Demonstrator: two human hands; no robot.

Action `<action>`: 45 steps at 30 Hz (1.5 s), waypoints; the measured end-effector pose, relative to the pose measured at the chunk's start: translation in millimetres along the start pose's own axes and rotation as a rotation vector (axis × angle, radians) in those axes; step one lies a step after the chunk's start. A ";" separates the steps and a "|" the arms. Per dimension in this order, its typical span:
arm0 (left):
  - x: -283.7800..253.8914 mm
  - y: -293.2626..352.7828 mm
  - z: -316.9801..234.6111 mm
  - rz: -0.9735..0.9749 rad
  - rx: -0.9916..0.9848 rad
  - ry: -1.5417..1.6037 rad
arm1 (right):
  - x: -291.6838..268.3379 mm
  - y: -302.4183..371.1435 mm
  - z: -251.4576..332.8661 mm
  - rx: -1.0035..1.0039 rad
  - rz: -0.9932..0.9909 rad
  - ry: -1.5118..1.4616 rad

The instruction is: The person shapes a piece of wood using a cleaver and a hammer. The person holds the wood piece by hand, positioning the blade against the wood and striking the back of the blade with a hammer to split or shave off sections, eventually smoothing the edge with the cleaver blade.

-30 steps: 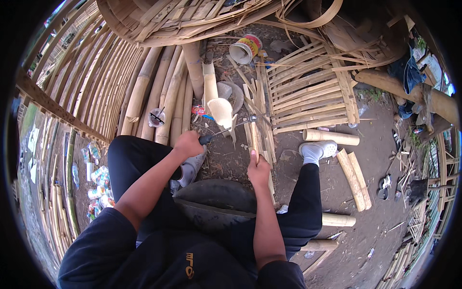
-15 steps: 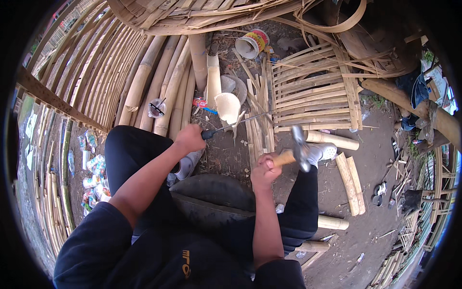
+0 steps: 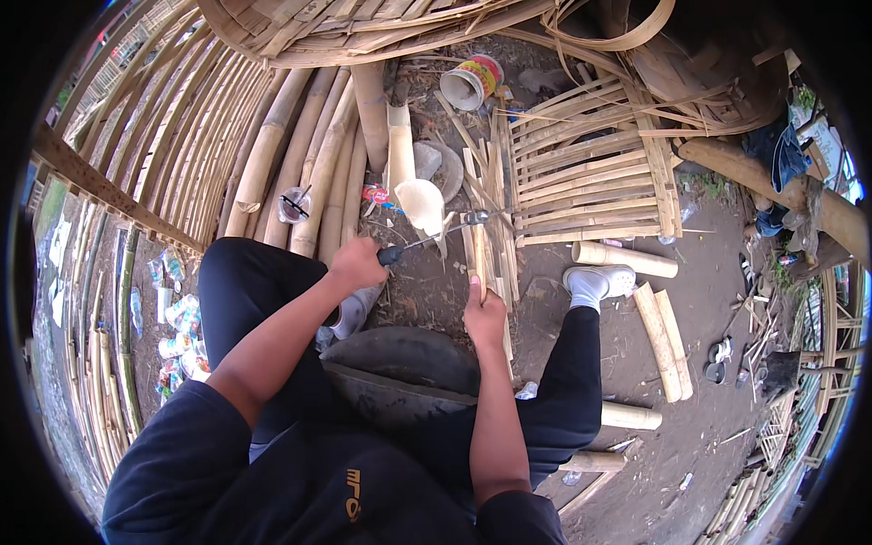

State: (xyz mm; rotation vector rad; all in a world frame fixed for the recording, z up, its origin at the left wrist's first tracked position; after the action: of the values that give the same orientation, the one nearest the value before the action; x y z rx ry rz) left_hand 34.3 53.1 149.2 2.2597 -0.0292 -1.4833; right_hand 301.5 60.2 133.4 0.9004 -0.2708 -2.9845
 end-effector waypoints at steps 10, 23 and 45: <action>4.3 1.5 -5.2 0.005 0.020 -0.005 | -48.4 7.2 32.9 -0.585 -0.408 -0.685; 22.5 -4.0 -10.6 -0.009 0.041 -0.007 | -19.0 -15.9 -19.9 -0.068 -0.100 0.019; 18.8 -22.3 -28.8 -0.028 0.035 0.032 | -46.5 -18.0 15.1 -0.166 -0.282 -0.213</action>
State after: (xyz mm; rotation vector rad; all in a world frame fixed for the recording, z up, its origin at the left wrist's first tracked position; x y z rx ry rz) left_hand 62.9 78.5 134.3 2.3207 -0.0138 -1.4710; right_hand 332.7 83.2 168.3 0.6543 0.1133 -3.3017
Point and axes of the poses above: each hand's wrist, its own y-axis away from the middle knuckle, its own x-axis out of the palm, z = x × y, the point moved 6 cm from there along -y, towards the middle knuckle, and after that the axes turned 1 degree about -y, right-handed, at the moved point
